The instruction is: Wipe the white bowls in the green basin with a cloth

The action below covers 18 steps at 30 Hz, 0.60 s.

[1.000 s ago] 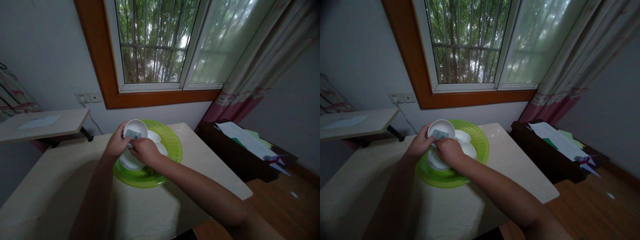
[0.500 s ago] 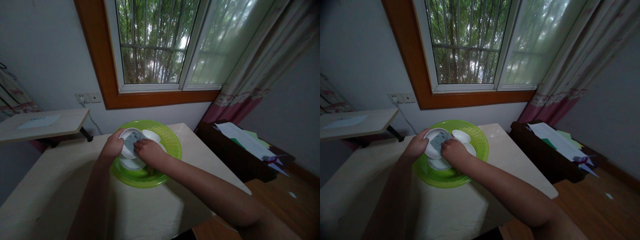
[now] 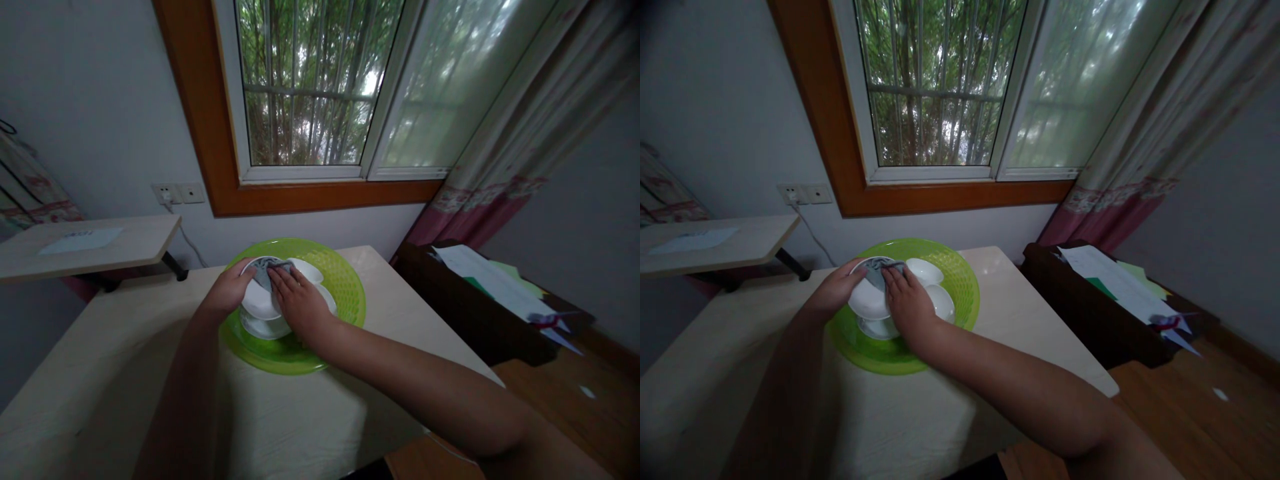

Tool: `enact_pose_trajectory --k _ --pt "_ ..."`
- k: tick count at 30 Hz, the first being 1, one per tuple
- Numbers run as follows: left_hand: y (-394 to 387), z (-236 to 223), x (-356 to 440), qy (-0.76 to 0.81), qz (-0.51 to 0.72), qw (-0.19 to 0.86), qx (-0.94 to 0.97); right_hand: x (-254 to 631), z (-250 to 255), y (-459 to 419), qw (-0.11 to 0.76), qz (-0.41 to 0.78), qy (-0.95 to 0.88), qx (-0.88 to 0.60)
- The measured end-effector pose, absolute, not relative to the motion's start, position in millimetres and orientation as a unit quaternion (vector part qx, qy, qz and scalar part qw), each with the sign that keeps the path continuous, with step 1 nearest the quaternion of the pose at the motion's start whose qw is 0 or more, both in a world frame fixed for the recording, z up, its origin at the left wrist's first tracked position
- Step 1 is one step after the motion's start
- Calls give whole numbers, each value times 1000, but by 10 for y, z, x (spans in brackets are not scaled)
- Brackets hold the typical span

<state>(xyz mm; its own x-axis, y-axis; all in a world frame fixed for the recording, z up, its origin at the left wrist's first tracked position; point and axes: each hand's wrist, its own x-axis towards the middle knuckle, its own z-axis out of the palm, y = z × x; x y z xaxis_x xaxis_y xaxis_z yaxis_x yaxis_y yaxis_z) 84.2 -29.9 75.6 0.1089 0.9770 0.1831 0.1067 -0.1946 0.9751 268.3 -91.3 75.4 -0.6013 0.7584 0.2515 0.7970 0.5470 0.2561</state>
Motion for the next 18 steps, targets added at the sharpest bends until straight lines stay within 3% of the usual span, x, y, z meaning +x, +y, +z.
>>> enact_pose_trajectory --k 10,18 --pt "-358 783 912 485 485 390 615 2648 1153 -1054 8 -23 -906 -423" --pt "-398 841 910 473 488 402 614 2654 1017 -902 169 211 -898 -347"
